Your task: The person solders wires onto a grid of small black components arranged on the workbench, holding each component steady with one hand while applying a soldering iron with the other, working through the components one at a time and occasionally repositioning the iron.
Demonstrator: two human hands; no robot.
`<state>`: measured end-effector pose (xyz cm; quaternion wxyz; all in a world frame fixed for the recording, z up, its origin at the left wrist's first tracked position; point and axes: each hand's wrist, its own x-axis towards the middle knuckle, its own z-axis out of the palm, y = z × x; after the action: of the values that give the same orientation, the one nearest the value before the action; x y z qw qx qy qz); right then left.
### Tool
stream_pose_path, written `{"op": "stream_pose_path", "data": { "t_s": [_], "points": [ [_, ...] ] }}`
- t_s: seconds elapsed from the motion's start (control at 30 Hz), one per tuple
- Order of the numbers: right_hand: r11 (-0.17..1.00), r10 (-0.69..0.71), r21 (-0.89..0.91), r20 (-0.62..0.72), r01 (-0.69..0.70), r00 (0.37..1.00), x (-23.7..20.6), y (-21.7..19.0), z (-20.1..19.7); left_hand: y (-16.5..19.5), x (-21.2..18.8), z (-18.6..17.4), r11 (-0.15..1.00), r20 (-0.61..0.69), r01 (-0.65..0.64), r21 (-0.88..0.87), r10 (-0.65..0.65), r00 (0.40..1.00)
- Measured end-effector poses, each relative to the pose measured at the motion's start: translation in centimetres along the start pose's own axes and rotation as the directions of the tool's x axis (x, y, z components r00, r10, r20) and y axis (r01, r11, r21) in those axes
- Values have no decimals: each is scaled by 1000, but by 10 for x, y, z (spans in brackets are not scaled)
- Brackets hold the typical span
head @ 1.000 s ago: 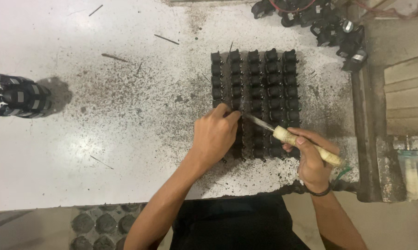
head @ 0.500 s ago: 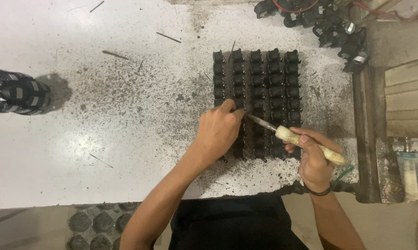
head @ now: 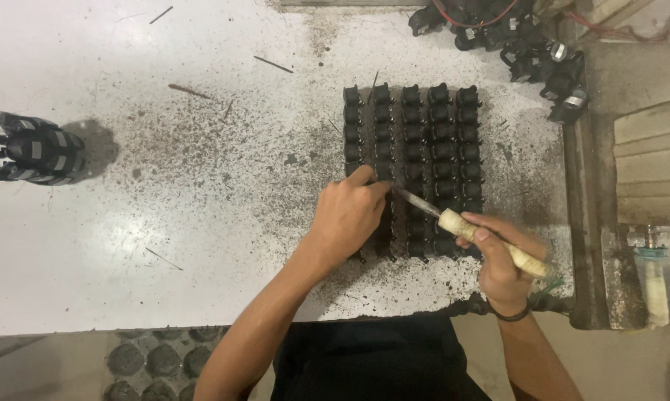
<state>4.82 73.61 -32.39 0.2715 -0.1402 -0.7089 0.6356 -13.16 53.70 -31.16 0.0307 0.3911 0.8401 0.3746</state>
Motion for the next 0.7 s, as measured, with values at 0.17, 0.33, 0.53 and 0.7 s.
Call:
{"op": "stream_pose_path", "data": {
  "t_s": [0.17, 0.33, 0.53, 0.7],
  "points": [
    [998, -64, -7, 9, 64, 998, 4, 1, 2, -2, -1, 0, 999, -36, -41, 17, 41, 998],
    [997, -38, -64, 8, 39, 999, 3, -3, 7, -5, -1, 3, 999, -42, -42, 19, 43, 998],
    [966, -125, -206, 168, 159, 978, 11, -4, -10, 4, 7, -2, 994, -59, -85, 62, 88, 994],
    [961, -239, 141, 1, 236, 971, 3, 9, -27, 8, -14, -17, 999, -130, -28, 17, 30, 991]
  ]
}}
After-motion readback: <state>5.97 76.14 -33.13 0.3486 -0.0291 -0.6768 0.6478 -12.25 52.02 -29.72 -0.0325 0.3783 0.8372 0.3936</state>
